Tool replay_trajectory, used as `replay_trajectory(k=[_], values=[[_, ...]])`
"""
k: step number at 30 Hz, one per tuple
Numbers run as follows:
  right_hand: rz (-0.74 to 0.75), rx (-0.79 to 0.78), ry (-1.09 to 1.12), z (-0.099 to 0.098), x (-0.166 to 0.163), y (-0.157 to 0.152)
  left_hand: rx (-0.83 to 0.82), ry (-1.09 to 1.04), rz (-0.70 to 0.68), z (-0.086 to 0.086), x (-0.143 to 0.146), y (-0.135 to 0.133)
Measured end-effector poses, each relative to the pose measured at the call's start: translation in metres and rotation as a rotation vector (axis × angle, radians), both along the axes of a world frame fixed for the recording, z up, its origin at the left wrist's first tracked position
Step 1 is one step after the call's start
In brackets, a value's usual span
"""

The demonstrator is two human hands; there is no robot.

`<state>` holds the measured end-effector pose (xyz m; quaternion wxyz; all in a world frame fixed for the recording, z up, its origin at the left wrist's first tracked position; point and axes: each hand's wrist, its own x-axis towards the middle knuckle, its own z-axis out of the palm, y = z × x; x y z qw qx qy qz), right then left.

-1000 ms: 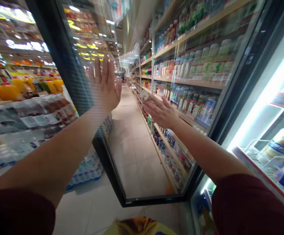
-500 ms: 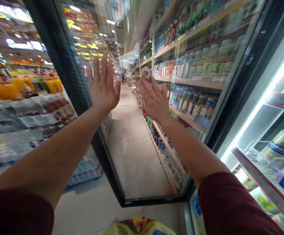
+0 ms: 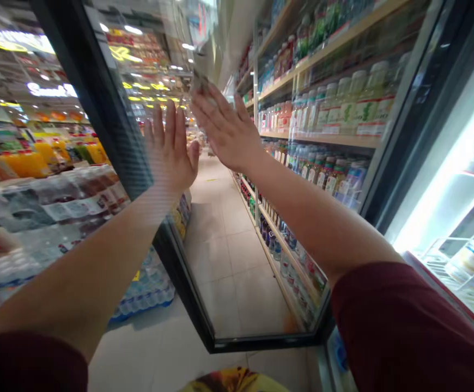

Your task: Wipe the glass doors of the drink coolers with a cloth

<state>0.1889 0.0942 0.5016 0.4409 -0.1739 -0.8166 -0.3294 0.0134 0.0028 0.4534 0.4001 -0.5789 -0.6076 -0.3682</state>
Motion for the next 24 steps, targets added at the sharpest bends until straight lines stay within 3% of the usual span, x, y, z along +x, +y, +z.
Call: replay_trajectory(k=[2,6,11,16,19,24], values=[[-0.005,0.05,-0.025,0.018,0.0,-0.001,-0.011,-0.041,-0.037,0.001,0.0,0.002],[-0.064,0.054,0.226,0.046,-0.01,-0.01,-0.018,-0.088,-0.081,0.002,-0.004,0.008],[0.044,0.044,0.032,0.039,-0.034,-0.02,0.063,0.01,-0.007,-0.001,-0.011,0.016],[0.115,0.111,-0.099,0.032,-0.009,-0.013,0.038,-0.066,-0.082,0.0,-0.017,0.024],[0.027,0.072,-0.009,0.036,0.02,-0.003,0.048,-0.055,-0.092,-0.001,-0.021,0.028],[-0.28,-0.21,0.161,0.038,0.055,0.02,0.179,0.09,-0.003,-0.005,-0.032,0.041]])
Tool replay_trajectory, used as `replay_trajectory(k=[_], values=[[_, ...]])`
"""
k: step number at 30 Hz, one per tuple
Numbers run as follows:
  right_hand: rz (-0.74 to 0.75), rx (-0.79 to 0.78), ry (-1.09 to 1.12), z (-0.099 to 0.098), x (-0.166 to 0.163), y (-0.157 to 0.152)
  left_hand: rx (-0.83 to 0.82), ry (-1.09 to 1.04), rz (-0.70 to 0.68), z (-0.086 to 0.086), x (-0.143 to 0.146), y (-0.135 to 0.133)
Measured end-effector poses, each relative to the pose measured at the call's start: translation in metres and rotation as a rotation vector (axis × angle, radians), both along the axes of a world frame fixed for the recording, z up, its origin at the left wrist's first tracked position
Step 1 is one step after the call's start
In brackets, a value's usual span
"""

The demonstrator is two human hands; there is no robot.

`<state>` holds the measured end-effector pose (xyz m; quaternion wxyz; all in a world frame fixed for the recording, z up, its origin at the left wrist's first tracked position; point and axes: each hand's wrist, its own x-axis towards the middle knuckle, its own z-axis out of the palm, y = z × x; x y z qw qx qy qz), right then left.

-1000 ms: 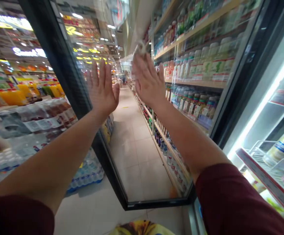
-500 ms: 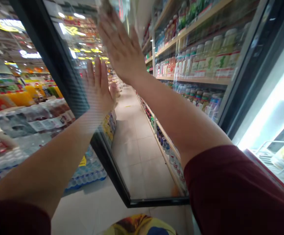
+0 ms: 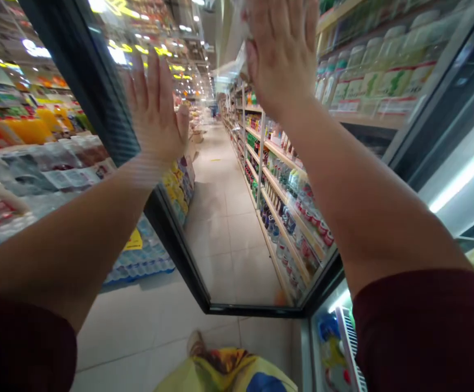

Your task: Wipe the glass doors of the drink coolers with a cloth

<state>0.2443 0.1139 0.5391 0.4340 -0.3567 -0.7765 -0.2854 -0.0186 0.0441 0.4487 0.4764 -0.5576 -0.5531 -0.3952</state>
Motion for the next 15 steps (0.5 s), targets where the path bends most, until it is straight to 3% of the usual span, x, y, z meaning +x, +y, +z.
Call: replay_trajectory(k=[4,8,12,15], values=[[-0.058,0.023,0.069,-0.025,0.015,0.013,0.069,0.14,0.098,0.0,-0.013,0.013],[-0.036,0.124,0.125,-0.077,0.026,0.01,0.04,0.116,0.098,0.002,-0.017,0.015],[-0.069,0.05,0.1,-0.13,0.042,0.013,-0.101,0.053,0.124,0.006,-0.004,0.0],[-0.049,0.013,0.043,-0.144,0.052,0.02,-0.124,0.03,0.056,0.008,0.006,-0.009]])
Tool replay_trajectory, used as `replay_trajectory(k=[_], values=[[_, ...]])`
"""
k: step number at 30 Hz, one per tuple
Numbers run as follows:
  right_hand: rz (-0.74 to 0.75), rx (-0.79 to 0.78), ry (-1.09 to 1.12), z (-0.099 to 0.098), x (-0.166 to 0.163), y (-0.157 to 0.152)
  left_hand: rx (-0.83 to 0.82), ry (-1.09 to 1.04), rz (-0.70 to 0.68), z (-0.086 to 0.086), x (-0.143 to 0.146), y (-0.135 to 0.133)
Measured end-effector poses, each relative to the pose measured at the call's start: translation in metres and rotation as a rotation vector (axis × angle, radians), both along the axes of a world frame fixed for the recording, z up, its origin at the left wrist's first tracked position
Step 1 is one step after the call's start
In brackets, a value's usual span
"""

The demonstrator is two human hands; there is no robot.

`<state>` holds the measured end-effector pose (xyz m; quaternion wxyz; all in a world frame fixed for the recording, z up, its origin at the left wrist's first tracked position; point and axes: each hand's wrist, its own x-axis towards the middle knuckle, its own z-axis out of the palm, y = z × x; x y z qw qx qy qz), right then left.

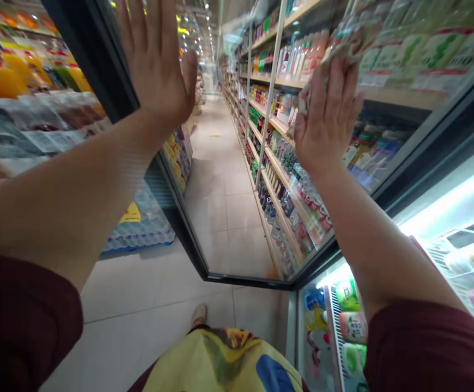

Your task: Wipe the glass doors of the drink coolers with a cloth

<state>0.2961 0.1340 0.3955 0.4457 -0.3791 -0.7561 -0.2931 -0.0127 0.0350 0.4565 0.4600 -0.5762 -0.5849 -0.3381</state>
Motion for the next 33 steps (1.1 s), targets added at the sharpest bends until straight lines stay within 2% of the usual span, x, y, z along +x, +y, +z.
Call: replay_trajectory(k=[3,5,7,9,13,15,18,21,23,25,30,33], values=[[0.003,0.011,-0.021,0.014,-0.003,-0.004,-0.01,-0.033,-0.018,0.002,0.002,0.002],[0.021,0.016,-0.032,0.024,-0.016,-0.014,-0.012,-0.083,-0.025,0.003,0.0,0.007],[0.065,0.011,-0.057,0.025,-0.035,-0.027,0.003,-0.103,-0.062,0.003,-0.001,0.009],[0.144,-0.005,-0.101,0.015,-0.057,-0.038,0.014,-0.086,-0.089,0.002,0.001,0.007],[0.353,-0.066,-0.246,-0.016,-0.09,-0.049,0.039,-0.013,-0.051,-0.001,0.006,-0.002],[0.414,-0.065,-0.352,-0.015,-0.093,-0.047,0.056,-0.007,-0.062,-0.002,0.008,-0.004],[0.392,-0.017,-0.368,0.015,-0.079,-0.039,0.054,-0.05,-0.12,-0.003,0.009,-0.005],[0.217,0.024,-0.102,0.054,-0.062,-0.033,0.069,-0.022,-0.121,-0.005,0.01,-0.005],[0.13,0.047,0.024,0.064,-0.058,-0.034,0.087,0.014,-0.087,-0.005,0.01,-0.003],[0.136,0.044,0.021,0.057,-0.061,-0.036,0.087,0.016,-0.062,-0.004,0.008,0.0],[0.287,-0.046,-0.226,0.022,-0.067,-0.037,0.016,-0.071,-0.064,0.0,-0.001,0.009],[0.255,0.022,-0.278,0.03,-0.058,-0.027,0.024,-0.019,-0.052,-0.002,-0.002,0.007]])
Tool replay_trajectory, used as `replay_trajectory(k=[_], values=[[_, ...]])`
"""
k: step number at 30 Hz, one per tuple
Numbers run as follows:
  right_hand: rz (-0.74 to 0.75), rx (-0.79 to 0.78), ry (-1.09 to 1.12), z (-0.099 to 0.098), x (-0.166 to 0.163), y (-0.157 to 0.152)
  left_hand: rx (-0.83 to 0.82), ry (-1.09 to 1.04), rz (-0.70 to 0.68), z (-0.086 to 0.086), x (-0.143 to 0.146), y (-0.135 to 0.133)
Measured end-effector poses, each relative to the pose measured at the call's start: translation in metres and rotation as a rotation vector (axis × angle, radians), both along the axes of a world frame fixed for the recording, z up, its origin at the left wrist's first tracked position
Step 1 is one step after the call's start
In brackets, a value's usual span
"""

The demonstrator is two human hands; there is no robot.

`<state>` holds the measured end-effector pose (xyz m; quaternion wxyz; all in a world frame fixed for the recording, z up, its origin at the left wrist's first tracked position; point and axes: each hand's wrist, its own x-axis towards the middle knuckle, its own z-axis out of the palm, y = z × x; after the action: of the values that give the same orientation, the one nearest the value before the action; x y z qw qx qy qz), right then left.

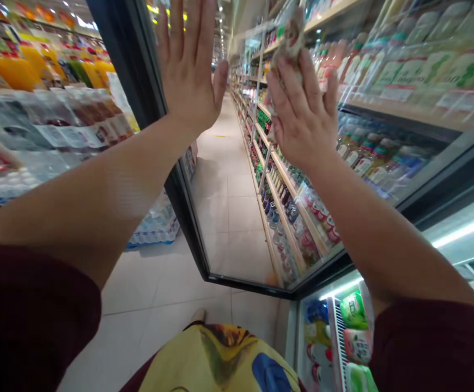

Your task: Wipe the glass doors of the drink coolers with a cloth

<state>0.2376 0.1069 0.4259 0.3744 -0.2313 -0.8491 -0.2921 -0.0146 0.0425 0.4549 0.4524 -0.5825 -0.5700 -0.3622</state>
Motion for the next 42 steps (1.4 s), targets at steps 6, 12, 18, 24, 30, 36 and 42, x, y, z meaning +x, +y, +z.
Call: replay_trajectory(k=[6,12,18,24,30,36,42], values=[[-0.22,0.096,0.302,0.04,0.0,0.015,0.041,0.078,-0.002,-0.004,0.002,0.0],[-0.252,0.031,0.236,0.033,-0.046,0.003,0.065,0.078,-0.068,-0.005,-0.005,0.015],[-0.263,0.092,0.161,0.052,-0.067,0.004,0.045,0.012,-0.181,-0.005,-0.012,0.03],[-0.405,0.085,0.387,0.048,-0.069,0.016,0.031,0.003,-0.238,-0.005,-0.016,0.033],[-0.399,0.134,0.215,0.045,-0.09,0.007,0.057,0.026,-0.295,-0.006,-0.017,0.032],[-0.467,0.168,0.384,0.084,-0.089,0.025,-0.035,-0.081,-0.424,-0.002,-0.013,0.021],[-0.316,0.231,0.21,0.099,-0.086,0.031,-0.031,-0.074,-0.397,-0.002,-0.013,0.02]])
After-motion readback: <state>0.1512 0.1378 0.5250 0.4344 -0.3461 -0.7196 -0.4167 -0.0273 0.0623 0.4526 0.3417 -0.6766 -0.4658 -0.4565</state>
